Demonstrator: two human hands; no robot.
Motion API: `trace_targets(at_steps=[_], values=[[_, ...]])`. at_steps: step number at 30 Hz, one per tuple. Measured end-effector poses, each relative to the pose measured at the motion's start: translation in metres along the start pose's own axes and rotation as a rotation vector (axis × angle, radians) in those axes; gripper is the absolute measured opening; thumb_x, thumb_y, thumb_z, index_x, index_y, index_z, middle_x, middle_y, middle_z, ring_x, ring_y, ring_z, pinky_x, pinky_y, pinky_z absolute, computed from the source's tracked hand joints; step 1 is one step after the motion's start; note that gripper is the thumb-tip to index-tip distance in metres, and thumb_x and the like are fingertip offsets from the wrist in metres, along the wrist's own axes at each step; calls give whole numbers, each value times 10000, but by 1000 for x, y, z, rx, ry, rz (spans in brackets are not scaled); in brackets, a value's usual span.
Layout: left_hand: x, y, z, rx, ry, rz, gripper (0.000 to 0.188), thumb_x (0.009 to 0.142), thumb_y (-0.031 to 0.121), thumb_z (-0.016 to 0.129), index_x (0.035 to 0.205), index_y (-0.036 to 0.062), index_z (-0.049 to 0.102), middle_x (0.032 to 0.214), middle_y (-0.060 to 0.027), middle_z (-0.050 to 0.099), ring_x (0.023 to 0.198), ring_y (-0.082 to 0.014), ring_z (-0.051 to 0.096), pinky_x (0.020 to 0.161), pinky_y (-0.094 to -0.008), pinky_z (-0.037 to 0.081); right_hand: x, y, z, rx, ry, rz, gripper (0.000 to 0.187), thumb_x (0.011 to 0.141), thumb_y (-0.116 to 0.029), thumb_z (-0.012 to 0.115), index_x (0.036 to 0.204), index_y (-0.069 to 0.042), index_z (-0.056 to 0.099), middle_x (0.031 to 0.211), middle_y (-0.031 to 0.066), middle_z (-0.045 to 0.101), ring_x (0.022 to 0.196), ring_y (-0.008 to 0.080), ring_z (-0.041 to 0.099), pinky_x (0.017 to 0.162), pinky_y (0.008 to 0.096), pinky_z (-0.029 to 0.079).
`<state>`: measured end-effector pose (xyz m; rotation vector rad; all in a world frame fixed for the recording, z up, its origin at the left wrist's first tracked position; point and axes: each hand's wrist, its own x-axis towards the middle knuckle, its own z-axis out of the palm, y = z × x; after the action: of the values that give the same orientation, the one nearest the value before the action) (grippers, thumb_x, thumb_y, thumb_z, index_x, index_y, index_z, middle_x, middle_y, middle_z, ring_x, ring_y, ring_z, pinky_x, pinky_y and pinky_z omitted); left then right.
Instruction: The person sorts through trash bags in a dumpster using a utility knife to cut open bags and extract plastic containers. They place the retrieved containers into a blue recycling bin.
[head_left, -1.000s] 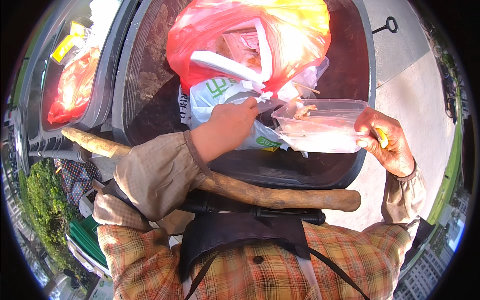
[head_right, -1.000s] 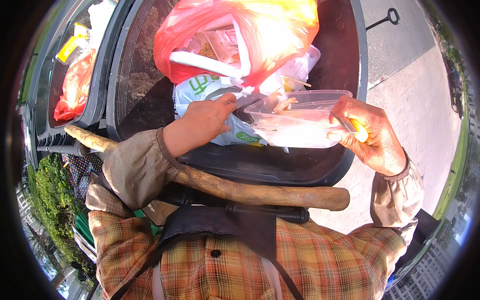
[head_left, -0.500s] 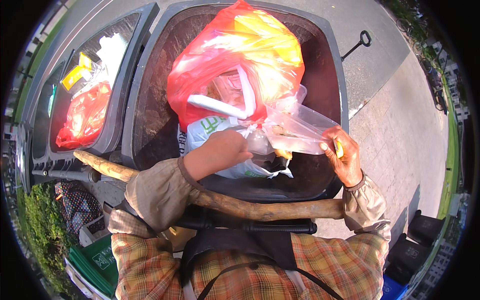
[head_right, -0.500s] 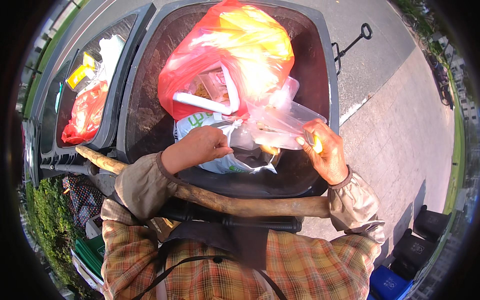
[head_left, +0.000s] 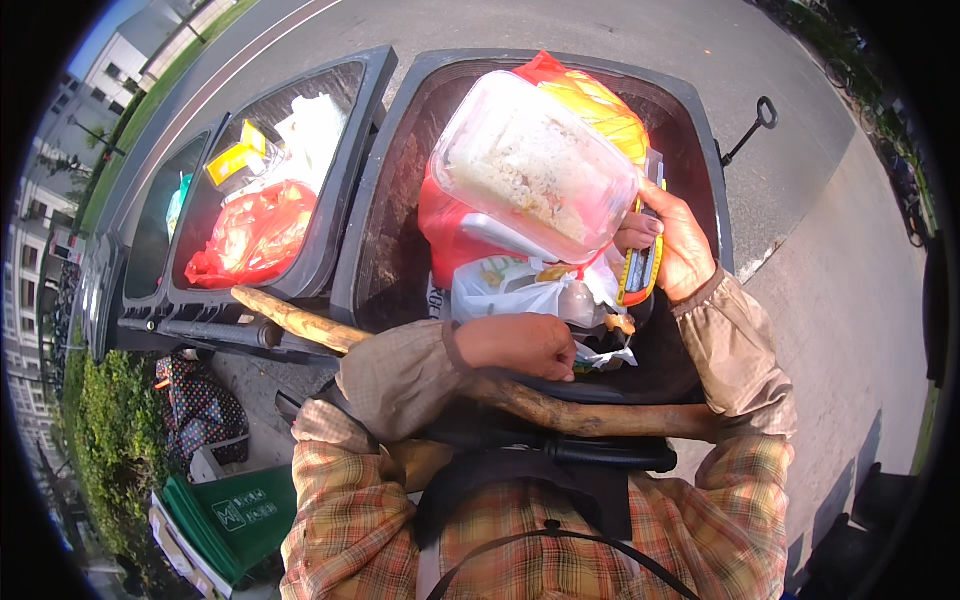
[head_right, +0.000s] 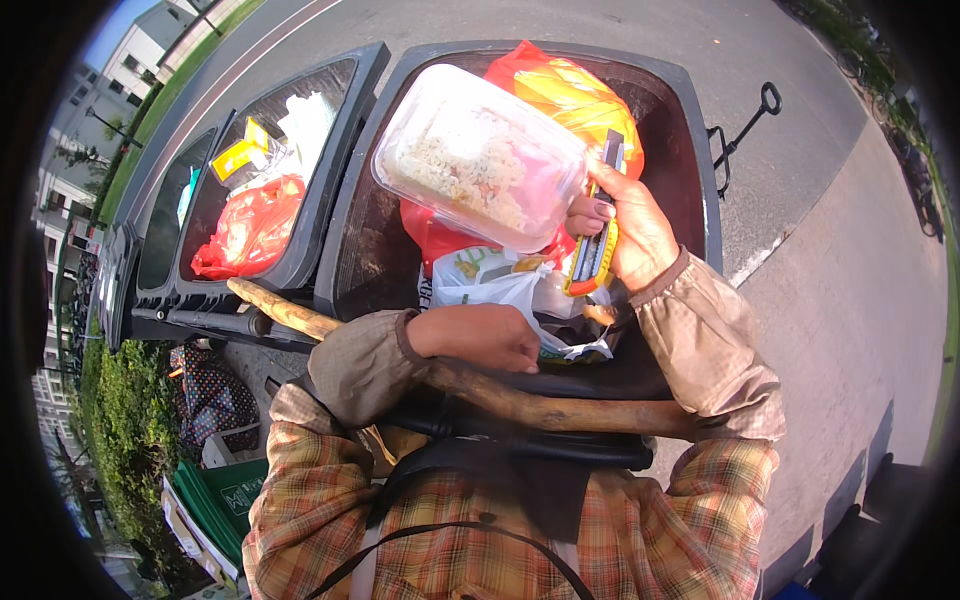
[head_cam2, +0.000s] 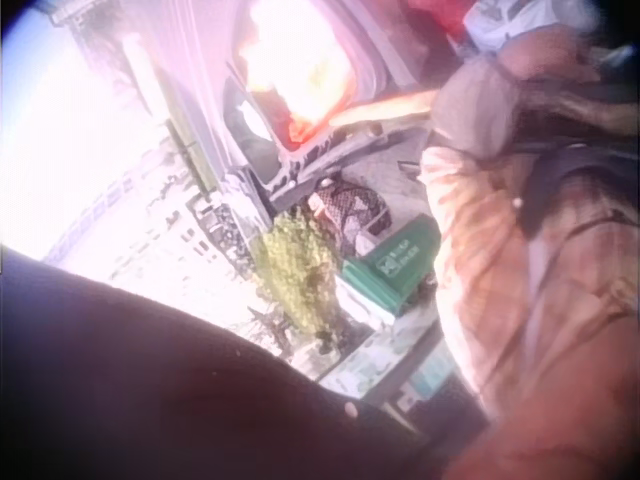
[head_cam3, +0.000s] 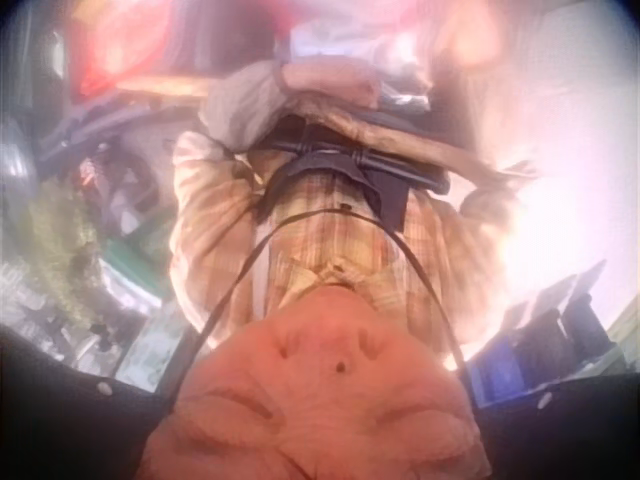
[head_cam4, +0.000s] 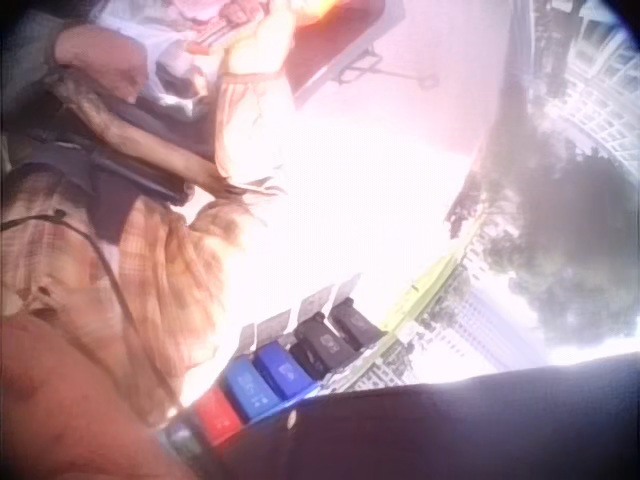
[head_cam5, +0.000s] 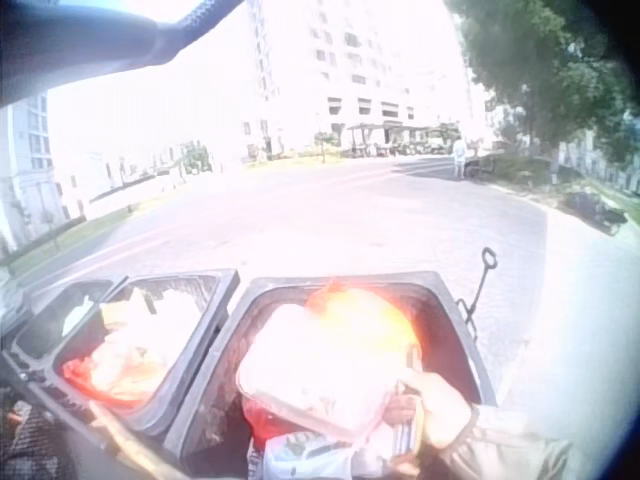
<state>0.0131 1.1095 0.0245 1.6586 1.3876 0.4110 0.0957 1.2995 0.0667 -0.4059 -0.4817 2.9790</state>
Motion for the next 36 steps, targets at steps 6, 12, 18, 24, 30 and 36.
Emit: trace_targets(at_steps=[6,12,18,24,30,36], values=[[-79,31,14,-229,497,-126,169,845,186,564,853,23,611,754,-65,622,679,-193,603,573,-286,452,71,63,-50,-693,390,14,286,852,-313,566,736,-96,421,533,-9,365,442,82,373,398,234,331],[-135,-7,5,-1315,844,-210,492,860,319,552,1228,41,382,1189,-122,462,982,-226,542,771,-326,491,52,90,26,-593,118,-221,277,863,-357,540,809,-94,469,548,17,444,446,84,399,421,223,334],[-127,-15,-10,-1355,1030,53,699,791,481,585,1274,97,257,1246,-131,384,1163,-290,396,876,-506,409,35,173,35,-841,-116,-370,275,891,-314,507,883,-41,472,577,27,504,488,83,491,456,201,382],[-137,-33,-1,-1161,1194,5,602,777,236,659,1225,92,283,1166,-91,446,1072,-231,495,801,-428,487,39,171,55,-1042,-159,-95,299,819,-308,618,892,-31,532,622,-7,502,412,51,438,379,189,321],[-147,-37,-17,-975,1015,26,633,755,182,682,1241,62,294,1147,-96,483,1021,-171,526,793,-343,498,64,155,51,-979,-118,-76,254,797,-275,651,794,-36,566,598,-17,512,402,34,419,369,178,330],[-172,-48,-44,251,1238,-540,895,520,234,780,1229,-41,305,1111,-237,453,1056,-368,453,901,-398,380,83,136,19,-1311,-41,-96,230,807,-252,612,792,-25,580,547,9,518,407,61,419,379,211,324]])
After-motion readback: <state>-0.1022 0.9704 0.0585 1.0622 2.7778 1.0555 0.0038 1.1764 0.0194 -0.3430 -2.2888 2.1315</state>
